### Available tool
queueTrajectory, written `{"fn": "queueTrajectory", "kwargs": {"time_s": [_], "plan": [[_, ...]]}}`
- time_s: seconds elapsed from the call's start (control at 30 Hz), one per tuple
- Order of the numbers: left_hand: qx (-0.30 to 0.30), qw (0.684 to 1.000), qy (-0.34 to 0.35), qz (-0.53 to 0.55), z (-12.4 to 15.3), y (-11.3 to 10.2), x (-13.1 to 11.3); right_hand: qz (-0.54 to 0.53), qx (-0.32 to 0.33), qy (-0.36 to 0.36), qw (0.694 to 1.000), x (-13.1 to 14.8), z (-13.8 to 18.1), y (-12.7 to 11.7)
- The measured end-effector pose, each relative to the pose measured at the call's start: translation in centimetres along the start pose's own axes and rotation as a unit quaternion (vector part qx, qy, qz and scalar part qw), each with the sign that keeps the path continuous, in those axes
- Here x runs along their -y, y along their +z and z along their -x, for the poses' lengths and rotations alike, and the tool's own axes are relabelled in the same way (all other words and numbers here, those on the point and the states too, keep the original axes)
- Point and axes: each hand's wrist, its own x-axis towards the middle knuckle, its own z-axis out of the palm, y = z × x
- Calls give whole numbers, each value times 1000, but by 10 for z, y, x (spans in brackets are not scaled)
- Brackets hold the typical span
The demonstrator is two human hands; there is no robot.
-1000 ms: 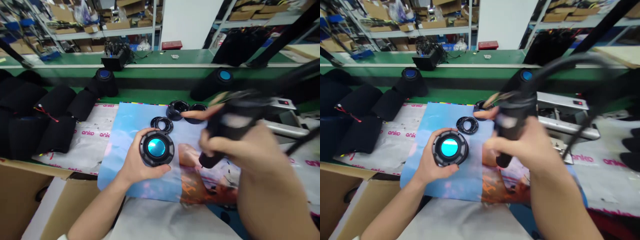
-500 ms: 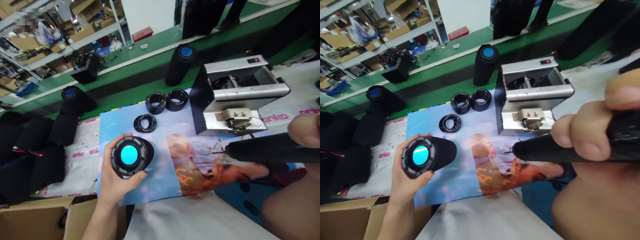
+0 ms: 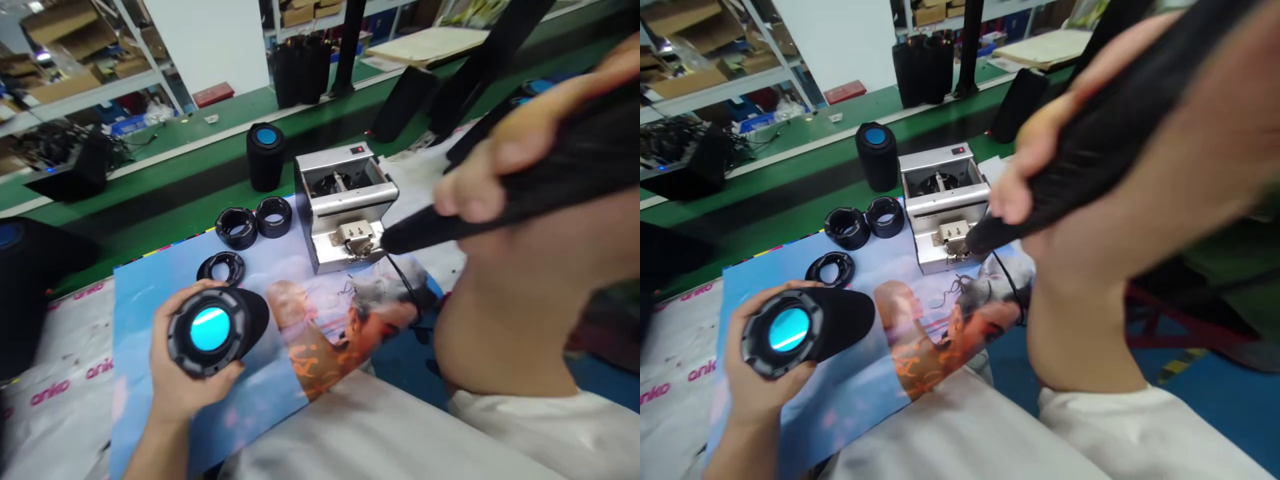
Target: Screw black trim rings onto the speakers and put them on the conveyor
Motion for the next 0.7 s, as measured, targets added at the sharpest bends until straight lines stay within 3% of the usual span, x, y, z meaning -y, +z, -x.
{"fn": "queueTrajectory", "kwargs": {"time_s": [0.1, 0.27, 0.37, 0.47, 0.7], "plan": [[70, 995, 34, 55, -18, 37, -6, -115, -20, -25, 993, 8, -4, 34], [134, 985, 30, 106, -32, 75, -15, -23, 59, 18, 998, -3, -10, 44], [135, 983, 24, 119, -32, 78, -17, 44, 114, 30, 992, -6, -8, 36], [139, 982, 23, 127, -31, 76, -16, 39, 151, 54, 986, -8, -5, 33], [155, 978, 7, 141, -33, 74, -16, -112, 78, 64, 989, -29, 11, 42]]}}
